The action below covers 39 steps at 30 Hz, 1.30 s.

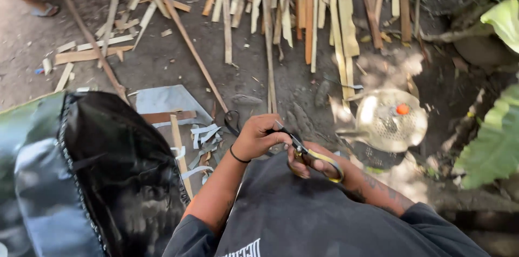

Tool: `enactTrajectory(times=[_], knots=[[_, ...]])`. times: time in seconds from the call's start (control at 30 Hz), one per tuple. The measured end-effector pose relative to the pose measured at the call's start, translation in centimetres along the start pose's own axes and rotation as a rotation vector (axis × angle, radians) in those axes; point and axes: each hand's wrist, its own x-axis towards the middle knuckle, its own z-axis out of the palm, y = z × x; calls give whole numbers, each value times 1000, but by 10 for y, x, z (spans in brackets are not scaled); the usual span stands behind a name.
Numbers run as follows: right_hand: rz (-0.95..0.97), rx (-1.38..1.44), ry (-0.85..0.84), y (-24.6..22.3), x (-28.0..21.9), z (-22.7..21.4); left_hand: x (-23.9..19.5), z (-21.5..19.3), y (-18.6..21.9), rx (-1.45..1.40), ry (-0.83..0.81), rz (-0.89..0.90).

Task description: The person works on a large black object, using a hammer to drive nails into its edge. They also use scissors to cut a strap and handle a small container of nails. The person repeatedly picks up nails and hammers them into the object's frame.

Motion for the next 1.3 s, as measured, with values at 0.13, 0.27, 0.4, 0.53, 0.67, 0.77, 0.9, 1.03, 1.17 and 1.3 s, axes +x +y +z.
enactTrajectory(times=[0.13, 0.27, 0.4, 0.53, 0.67, 0.77, 0.9, 1.03, 1.17, 1.3], knots=[[-56, 130, 132, 3, -32, -25, 22, 23, 1, -36, -115, -56], [-74, 27, 77, -1, -42, -31, 23, 31, -21, -34, -181, -136], [-88, 92, 150, 1, -44, -36, 32, 37, -24, 26, -177, -147], [-208, 28, 80, -25, -30, -51, 24, 48, -45, 139, -127, -190], [-126, -157, 99, -25, -46, -87, 7, 40, -63, 128, 34, -296], [16, -256, 304, 8, -87, -139, 2, 32, -78, 227, 183, -472], [598, -453, 943, 58, -153, -183, -16, -4, -116, 626, 274, -1082], [1045, -753, 1250, 200, -312, -244, -112, -27, -147, 636, 308, -1233], [1213, -659, 1736, 250, -420, -250, -213, -38, -171, 677, 385, -1428], [1332, -652, 1769, 196, -399, -261, -279, -40, -169, 950, 147, -1408]])
